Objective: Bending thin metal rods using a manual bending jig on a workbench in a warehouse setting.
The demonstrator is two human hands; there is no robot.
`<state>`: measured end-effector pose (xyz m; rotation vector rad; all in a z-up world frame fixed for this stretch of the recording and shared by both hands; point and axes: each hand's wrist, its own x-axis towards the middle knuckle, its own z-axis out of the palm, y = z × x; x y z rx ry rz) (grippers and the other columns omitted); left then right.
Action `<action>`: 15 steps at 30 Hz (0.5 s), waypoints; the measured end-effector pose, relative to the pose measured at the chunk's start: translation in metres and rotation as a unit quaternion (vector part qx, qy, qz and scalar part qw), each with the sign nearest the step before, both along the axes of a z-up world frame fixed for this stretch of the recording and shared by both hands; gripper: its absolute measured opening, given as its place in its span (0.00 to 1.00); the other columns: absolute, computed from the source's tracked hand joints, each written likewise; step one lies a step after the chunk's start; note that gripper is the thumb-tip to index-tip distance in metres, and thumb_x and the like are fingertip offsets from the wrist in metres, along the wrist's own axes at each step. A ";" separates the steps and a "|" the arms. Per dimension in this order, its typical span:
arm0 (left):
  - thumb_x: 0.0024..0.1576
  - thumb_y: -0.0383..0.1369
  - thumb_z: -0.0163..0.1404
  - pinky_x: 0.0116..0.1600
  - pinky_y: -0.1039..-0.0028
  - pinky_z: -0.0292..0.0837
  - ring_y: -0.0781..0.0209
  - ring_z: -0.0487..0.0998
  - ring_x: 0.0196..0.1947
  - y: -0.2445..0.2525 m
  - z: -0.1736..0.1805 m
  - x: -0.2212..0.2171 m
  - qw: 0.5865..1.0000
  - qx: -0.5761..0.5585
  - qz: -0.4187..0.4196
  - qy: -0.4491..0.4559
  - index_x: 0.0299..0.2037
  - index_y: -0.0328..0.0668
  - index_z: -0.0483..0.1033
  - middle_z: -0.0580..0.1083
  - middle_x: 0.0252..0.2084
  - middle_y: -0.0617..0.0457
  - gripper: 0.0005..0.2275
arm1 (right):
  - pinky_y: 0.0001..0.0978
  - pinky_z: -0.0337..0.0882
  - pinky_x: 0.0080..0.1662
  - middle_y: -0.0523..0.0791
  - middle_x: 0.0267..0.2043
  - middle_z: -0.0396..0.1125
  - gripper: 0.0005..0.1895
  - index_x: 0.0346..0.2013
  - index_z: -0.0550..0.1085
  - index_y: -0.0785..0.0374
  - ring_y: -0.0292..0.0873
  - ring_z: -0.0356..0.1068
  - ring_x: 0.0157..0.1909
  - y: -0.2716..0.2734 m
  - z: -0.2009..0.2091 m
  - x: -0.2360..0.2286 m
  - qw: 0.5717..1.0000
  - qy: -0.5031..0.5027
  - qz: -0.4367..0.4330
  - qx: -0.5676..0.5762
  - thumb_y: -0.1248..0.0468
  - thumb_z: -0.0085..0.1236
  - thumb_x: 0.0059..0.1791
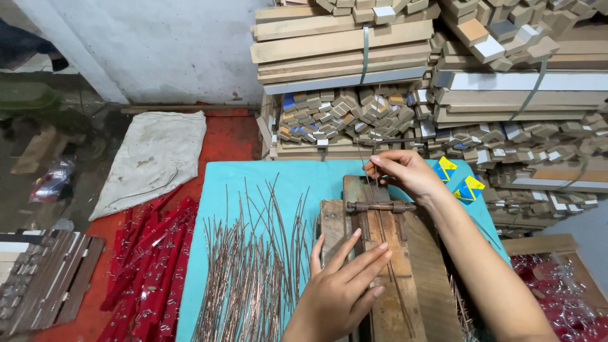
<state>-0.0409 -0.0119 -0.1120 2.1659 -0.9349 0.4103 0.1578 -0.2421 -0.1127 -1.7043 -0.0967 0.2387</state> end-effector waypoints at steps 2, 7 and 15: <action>0.66 0.37 0.46 0.69 0.31 0.36 0.41 0.61 0.74 0.000 -0.001 0.000 1.000 -0.006 -0.004 0.004 0.66 0.45 0.70 0.71 0.68 0.58 0.18 | 0.25 0.71 0.39 0.48 0.38 0.78 0.14 0.40 0.82 0.66 0.39 0.74 0.38 0.001 0.001 0.001 1.000 0.005 0.004 0.005 0.58 0.59 0.52; 0.67 0.37 0.46 0.69 0.31 0.35 0.41 0.60 0.74 0.001 -0.002 -0.001 1.000 -0.009 -0.008 0.013 0.68 0.47 0.69 0.71 0.69 0.58 0.19 | 0.25 0.70 0.36 0.46 0.37 0.77 0.11 0.40 0.81 0.64 0.37 0.72 0.35 0.009 0.013 0.006 0.999 0.049 0.012 -0.012 0.60 0.62 0.50; 0.67 0.38 0.45 0.67 0.28 0.32 0.37 0.56 0.75 0.003 -0.004 -0.004 0.998 -0.019 -0.031 0.049 0.66 0.46 0.71 0.70 0.69 0.56 0.18 | 0.19 0.62 0.29 0.40 0.26 0.72 0.05 0.33 0.82 0.62 0.31 0.65 0.26 0.010 0.005 0.014 0.998 0.046 0.048 0.011 0.63 0.68 0.47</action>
